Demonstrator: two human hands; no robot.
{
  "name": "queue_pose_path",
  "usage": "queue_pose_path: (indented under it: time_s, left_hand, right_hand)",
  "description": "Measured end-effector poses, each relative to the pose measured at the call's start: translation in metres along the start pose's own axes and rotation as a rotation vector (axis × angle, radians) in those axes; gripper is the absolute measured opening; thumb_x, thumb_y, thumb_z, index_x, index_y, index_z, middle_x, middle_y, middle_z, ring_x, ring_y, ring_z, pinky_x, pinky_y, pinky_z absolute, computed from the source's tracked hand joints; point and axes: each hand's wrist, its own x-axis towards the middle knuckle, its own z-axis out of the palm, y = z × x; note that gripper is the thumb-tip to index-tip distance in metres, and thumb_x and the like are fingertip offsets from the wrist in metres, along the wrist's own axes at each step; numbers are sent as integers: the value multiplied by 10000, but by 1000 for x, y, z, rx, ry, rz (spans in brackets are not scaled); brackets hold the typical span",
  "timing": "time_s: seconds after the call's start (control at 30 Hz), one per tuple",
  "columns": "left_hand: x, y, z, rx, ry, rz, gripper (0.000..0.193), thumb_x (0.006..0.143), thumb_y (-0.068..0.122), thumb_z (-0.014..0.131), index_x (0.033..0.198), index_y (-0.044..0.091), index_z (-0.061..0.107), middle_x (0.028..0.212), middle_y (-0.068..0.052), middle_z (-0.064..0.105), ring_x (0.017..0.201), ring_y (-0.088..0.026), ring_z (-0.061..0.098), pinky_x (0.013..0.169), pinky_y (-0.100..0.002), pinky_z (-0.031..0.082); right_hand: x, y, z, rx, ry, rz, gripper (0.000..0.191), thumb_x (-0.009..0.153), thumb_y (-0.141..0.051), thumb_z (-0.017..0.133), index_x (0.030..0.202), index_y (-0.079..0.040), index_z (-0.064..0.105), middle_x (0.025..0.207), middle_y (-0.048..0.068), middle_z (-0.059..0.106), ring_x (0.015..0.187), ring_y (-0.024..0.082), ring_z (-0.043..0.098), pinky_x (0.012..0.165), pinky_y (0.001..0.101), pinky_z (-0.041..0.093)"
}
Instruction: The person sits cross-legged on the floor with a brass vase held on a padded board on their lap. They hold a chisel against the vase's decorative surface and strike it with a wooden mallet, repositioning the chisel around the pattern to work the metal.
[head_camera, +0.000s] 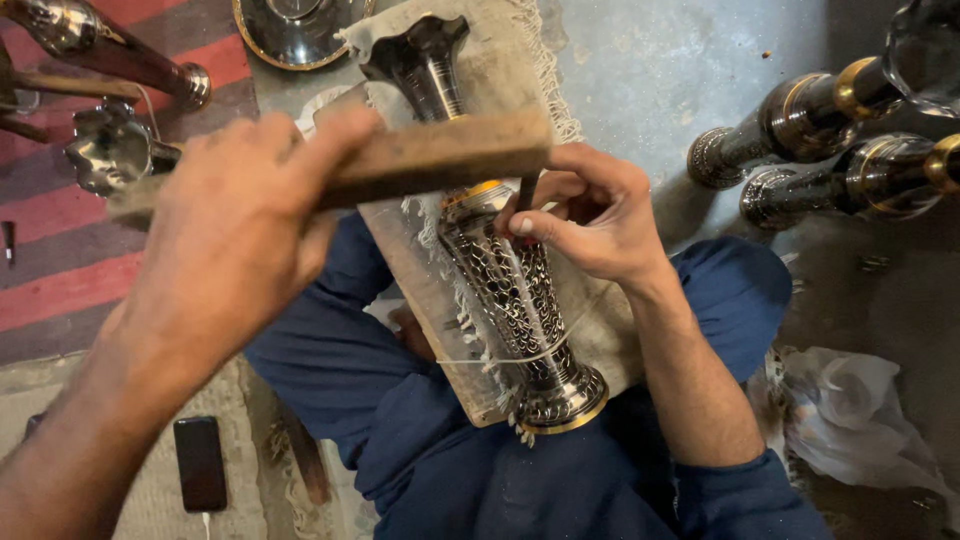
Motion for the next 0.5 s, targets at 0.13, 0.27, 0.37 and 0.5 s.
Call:
queue_pose_path:
  time_s: [0.13, 0.27, 0.37, 0.5]
  left_hand:
    - [1, 1, -3, -368, 69, -36, 710, 832, 39, 729, 1484, 120, 459, 1043, -216, 646, 990, -439, 649, 838, -524, 503]
    - [1, 3, -5, -367, 124, -17, 712, 803, 39, 735, 1456, 115, 462, 1131, -207, 630, 1046, -423, 631, 894, -505, 507]
    - [2, 3, -7, -211, 81, -20, 735, 796, 39, 757, 1469, 149, 482, 1071, -193, 630, 1025, -416, 633, 938, -515, 498]
    - [4, 0, -8, -440, 132, 34, 727, 790, 16, 711, 1458, 110, 437, 1238, -213, 606, 1093, -424, 607, 936, -499, 492]
  right_hand:
    - [0, -2, 0, -6, -2, 7, 425, 958, 105, 729, 1351, 70, 571, 999, 188, 759, 954, 222, 759, 846, 321, 644]
    - [2, -3, 0, 0, 3, -33, 422, 958, 98, 731, 1339, 62, 553, 1091, 191, 735, 997, 225, 772, 884, 336, 671]
    - [1, -5, -1, -10, -13, 3, 424, 966, 89, 728, 1363, 70, 580, 992, 181, 765, 866, 188, 752, 800, 297, 631]
    - [1, -4, 0, 8, -9, -18, 417, 975, 71, 739, 1359, 65, 576, 1025, 182, 758, 954, 210, 765, 854, 309, 650]
